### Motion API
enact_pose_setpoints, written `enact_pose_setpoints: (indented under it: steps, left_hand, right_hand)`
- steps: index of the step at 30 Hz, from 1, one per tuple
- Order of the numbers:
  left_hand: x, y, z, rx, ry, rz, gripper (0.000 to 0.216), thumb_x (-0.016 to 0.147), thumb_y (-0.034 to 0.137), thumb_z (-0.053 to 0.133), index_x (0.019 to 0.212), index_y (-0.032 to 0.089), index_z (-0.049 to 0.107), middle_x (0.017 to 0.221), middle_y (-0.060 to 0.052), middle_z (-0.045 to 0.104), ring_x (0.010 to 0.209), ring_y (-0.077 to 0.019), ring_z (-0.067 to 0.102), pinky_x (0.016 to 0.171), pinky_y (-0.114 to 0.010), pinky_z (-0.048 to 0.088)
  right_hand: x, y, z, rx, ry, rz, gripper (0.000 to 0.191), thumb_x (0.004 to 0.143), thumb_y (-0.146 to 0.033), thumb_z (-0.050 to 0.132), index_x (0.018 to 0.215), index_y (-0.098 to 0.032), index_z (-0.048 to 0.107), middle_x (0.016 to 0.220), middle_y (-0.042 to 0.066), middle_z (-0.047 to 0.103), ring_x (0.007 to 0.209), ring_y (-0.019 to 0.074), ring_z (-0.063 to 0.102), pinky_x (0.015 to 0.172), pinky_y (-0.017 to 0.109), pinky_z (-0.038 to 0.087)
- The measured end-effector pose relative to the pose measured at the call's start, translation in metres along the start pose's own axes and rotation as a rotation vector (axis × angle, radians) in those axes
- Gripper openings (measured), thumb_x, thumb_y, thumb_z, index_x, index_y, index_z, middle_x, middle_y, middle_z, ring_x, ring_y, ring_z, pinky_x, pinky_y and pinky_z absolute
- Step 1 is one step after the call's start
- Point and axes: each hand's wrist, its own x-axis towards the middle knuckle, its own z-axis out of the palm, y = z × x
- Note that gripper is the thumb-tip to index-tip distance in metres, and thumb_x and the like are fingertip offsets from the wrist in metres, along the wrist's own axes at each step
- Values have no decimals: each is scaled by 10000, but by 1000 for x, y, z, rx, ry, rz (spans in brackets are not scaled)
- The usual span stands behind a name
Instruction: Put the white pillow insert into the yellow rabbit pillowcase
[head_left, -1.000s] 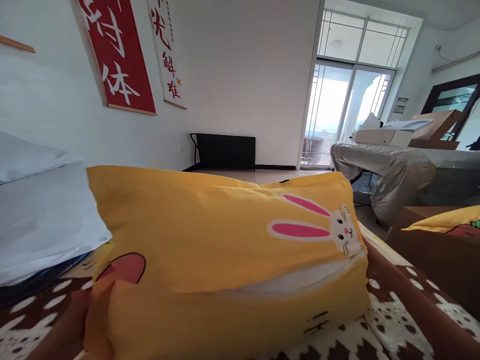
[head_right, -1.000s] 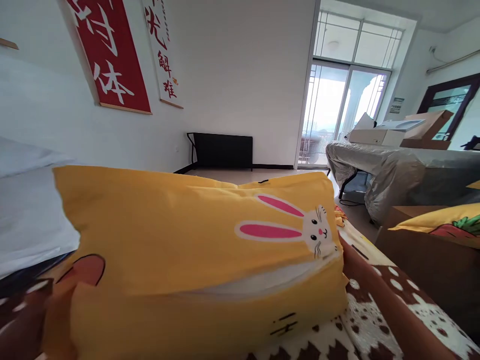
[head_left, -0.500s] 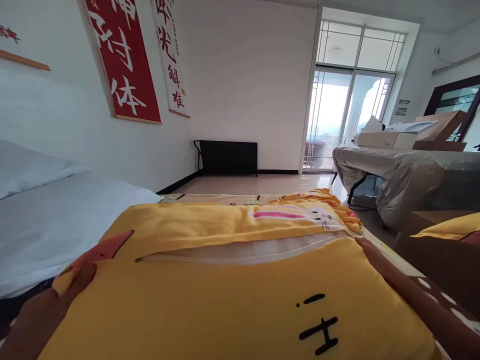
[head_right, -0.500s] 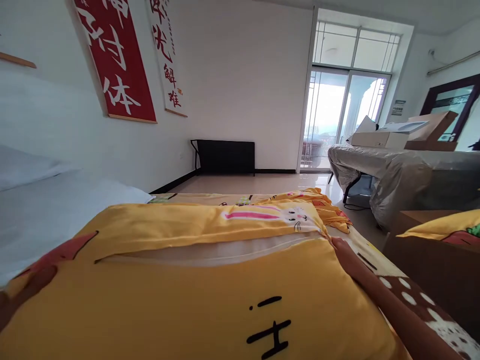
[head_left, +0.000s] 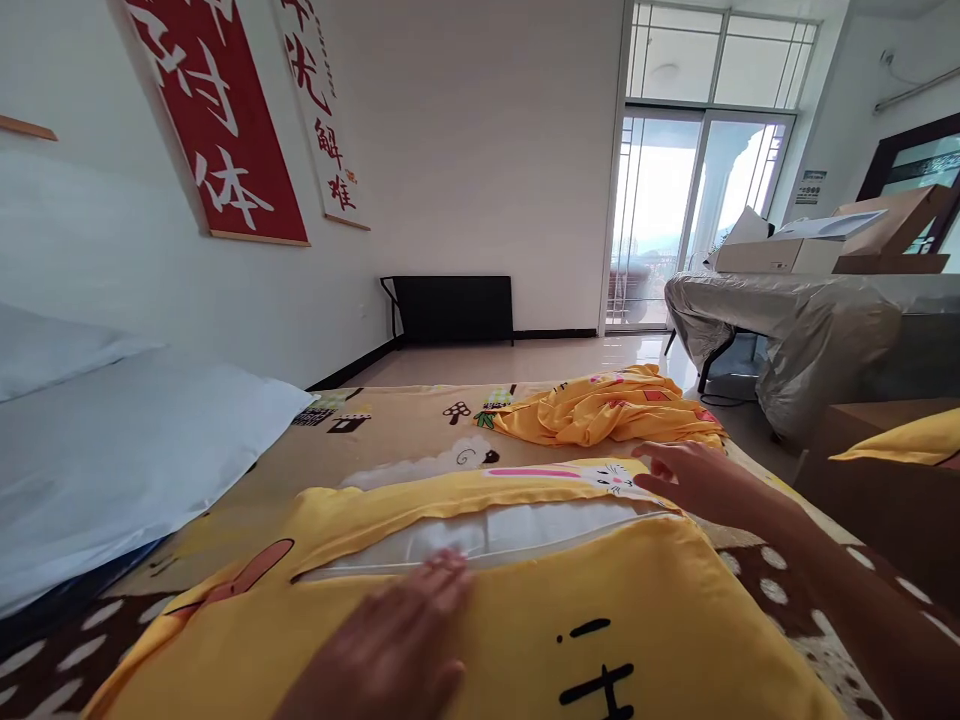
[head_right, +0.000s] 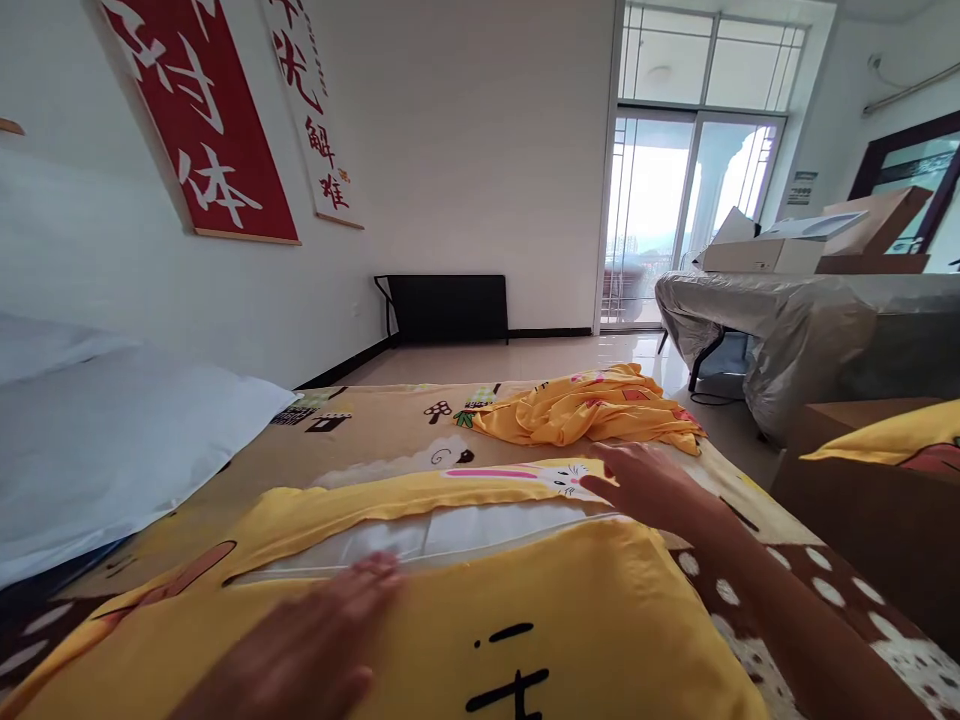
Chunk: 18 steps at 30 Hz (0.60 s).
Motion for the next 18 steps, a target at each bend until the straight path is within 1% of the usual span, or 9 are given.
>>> enact_pose_setpoints:
  steps: [1,2,4,7,9,11,14,16,18]
  left_hand:
    - [18,21,4,7,-50,80,602,866,404,512,1438,319,346,1397,-19,503,1238,-240,521,988,-328,480]
    - [36,39,8,10,-82,104,591,876,422,492,1431,261,373,1413,-54,480,1263,-251,495,1004,-346,469]
    - [64,59,12,-37,-191,110,559,895,452,440,1394,199,430,1390,-90,506,1250,-265,502,1013,-394,457]
    - [86,60,19,-147,-331,19,530,888,474,433,1324,177,490,1298,-119,584,1173,-287,547,1003,-467,438]
    - [90,55,26,-199,-360,-44,454,882,451,436,1238,185,533,1214,-117,619,1104,-287,567,975,-484,433]
    - [95,53,33,-212,-374,-96,329,908,386,371,1083,194,573,1116,-102,636,1017,-269,578,929,-466,436]
    - [114,55,37,-179,-437,-133,331,940,281,244,867,193,555,965,-85,643,873,-234,582,823,-390,433]
    - [132,55,37,-182,-467,-171,333,948,291,230,818,195,521,840,-69,645,755,-212,585,709,-328,414]
    - [148,52,40,-216,-455,-247,322,954,335,240,792,203,484,710,-39,620,642,-191,567,604,-289,367]
  right_hand:
    - [5,-14,-1,18,9,-98,497,866,-544,443,1252,-256,568,1078,96,683,994,292,607,844,416,439]
    - [9,-26,3,35,1,-196,515,846,-524,496,1279,-250,551,1172,101,648,1078,301,569,903,425,413]
    - [16,-38,22,82,-9,-298,480,851,-423,517,1292,-238,542,1261,96,601,1153,285,524,975,415,370]
    - [25,-31,58,191,48,-201,353,886,-279,433,1183,-217,614,1182,79,642,1089,224,558,943,340,389]
    - [29,-19,72,200,91,-128,303,886,-248,424,1070,-215,662,1104,67,669,1042,210,573,905,316,393]
    - [31,-8,75,140,99,-98,289,874,-202,420,998,-217,681,1055,59,682,1018,212,580,889,322,372]
    - [31,0,70,60,44,-28,344,828,-92,374,960,-200,673,1024,71,690,972,215,605,818,318,357]
    - [31,2,68,24,5,40,335,813,-80,365,942,-181,657,964,91,699,894,225,628,723,307,347]
    - [31,6,67,6,19,98,301,812,-106,379,941,-176,642,897,101,703,839,239,635,658,300,319]
